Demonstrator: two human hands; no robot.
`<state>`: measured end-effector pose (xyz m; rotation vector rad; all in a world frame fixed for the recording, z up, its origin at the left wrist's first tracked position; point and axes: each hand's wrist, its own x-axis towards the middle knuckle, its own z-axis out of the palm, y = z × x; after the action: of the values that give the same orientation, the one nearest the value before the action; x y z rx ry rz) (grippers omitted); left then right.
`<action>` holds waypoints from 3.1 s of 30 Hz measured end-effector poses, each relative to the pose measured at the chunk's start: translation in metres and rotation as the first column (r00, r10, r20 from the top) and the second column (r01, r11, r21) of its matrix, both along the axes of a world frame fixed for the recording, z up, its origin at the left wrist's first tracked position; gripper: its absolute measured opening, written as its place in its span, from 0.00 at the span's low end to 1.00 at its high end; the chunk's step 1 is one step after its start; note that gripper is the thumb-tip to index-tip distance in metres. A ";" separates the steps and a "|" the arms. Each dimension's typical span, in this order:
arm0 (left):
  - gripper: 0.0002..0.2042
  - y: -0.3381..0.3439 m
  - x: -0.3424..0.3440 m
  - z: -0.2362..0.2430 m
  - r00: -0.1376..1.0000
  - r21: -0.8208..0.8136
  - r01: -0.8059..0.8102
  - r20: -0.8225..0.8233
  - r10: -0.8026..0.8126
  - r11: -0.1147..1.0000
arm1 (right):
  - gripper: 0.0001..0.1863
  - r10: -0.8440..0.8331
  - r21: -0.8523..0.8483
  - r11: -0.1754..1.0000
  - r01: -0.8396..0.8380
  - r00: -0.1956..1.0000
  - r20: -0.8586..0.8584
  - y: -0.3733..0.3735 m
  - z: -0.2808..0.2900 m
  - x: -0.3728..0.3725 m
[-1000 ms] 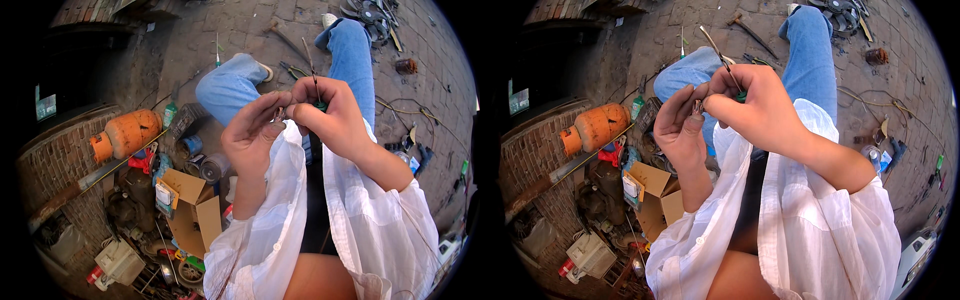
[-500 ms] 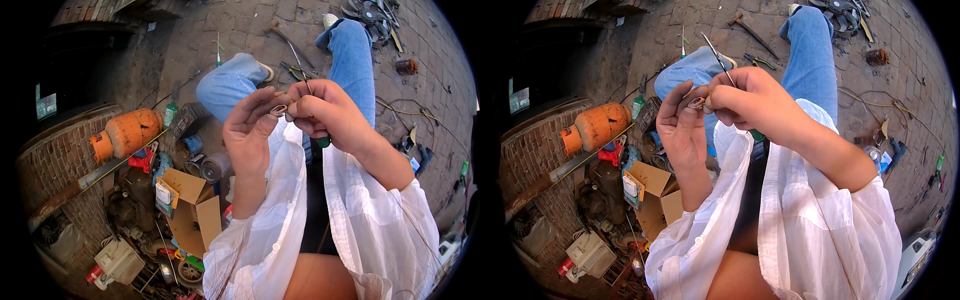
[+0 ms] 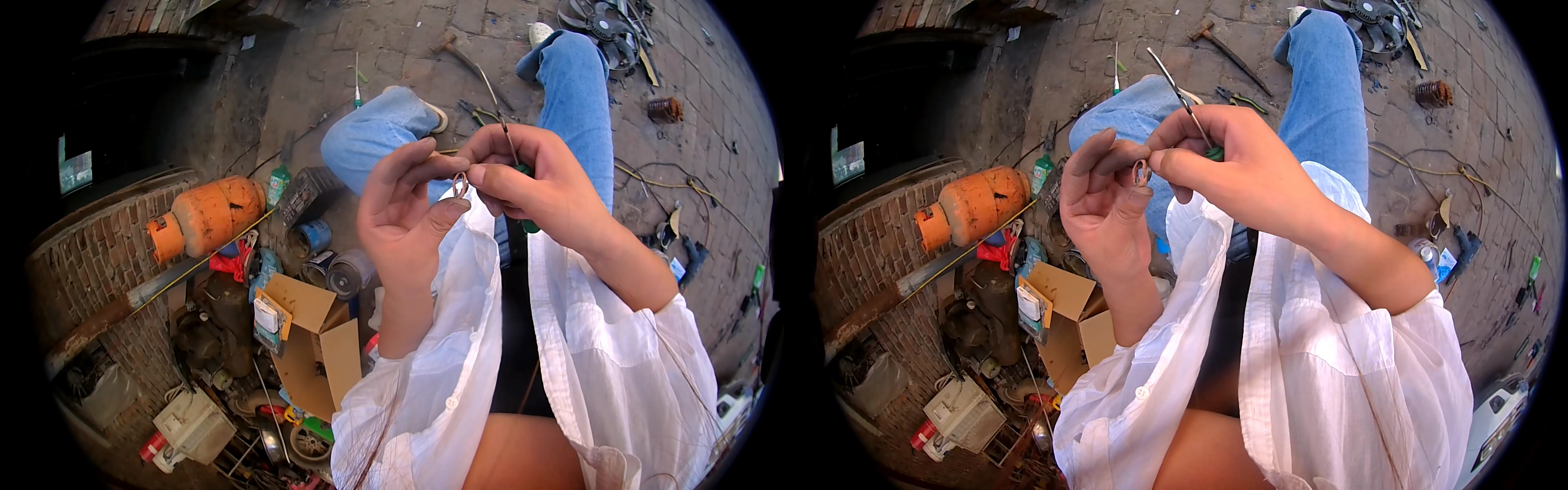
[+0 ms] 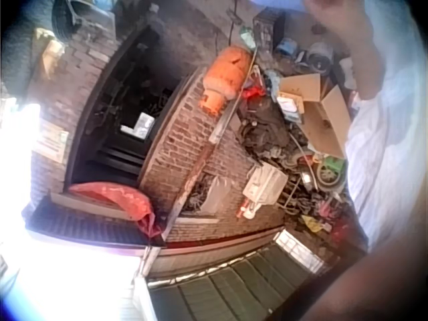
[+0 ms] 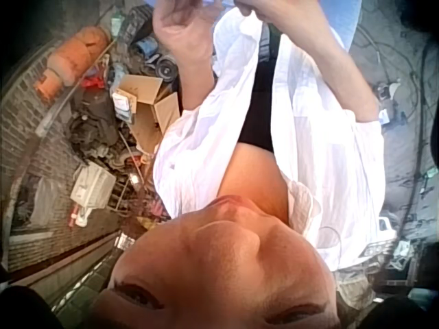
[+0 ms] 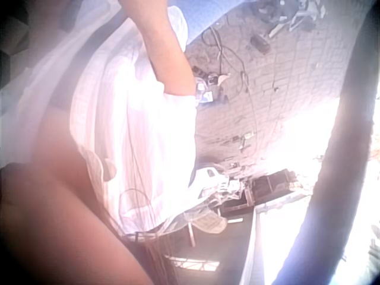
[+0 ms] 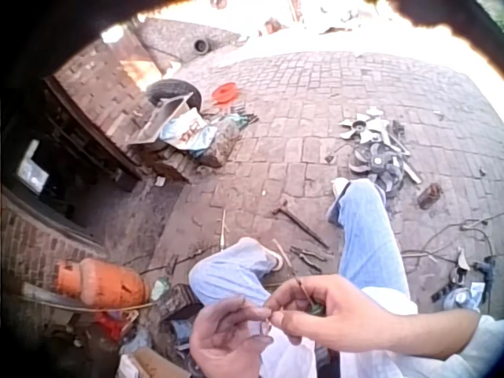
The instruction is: The person sits on a paved outdoor surface and uses a screwdriver to manipulate a small, coiled metal object. They repeatedly insert the tool into the object, twist it, and inspect the result. The person also picks up a hammer and a wire brush from the ground but continues to focus on the small metal piece with the screwdriver.
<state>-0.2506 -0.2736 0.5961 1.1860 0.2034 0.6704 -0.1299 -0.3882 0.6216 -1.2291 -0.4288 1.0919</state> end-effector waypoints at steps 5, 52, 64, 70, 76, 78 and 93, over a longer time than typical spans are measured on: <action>0.27 -0.001 0.000 0.001 0.998 0.131 -0.036 0.047 0.030 0.991 | 0.10 0.025 0.025 0.999 -0.025 0.999 -0.025 -0.003 0.007 -0.001; 0.30 -0.007 -0.004 0.010 0.973 0.229 -0.159 -0.131 0.192 0.960 | 0.09 0.080 0.032 0.996 -0.080 0.997 -0.023 -0.005 0.006 -0.003; 0.29 -0.010 -0.005 0.012 0.955 0.654 -0.230 0.010 0.295 0.720 | 0.10 0.084 0.036 0.996 -0.085 0.996 0.007 -0.008 0.008 0.000; 0.28 -0.009 0.000 0.014 0.954 0.717 -0.265 0.097 0.285 0.644 | 0.09 0.093 0.034 0.995 -0.093 0.996 0.013 -0.011 0.008 0.001; 0.26 -0.009 0.002 0.009 0.941 0.738 -0.309 0.146 0.306 0.600 | 0.09 0.091 0.058 0.994 -0.093 0.995 0.032 -0.012 0.005 0.002; 0.26 -0.007 0.002 0.010 0.948 0.772 -0.277 0.123 0.294 0.572 | 0.09 0.090 0.066 0.994 -0.092 0.995 0.030 -0.012 0.006 0.003; 0.27 -0.004 0.005 0.010 0.956 0.646 -0.163 -0.085 0.282 0.746 | 0.12 0.184 0.043 0.982 -0.182 0.897 -0.401 -0.006 -0.009 0.012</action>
<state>-0.2458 -0.2772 0.6057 1.9062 0.2851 0.8820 -0.1182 -0.3939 0.6126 -0.9367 -0.2297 1.4696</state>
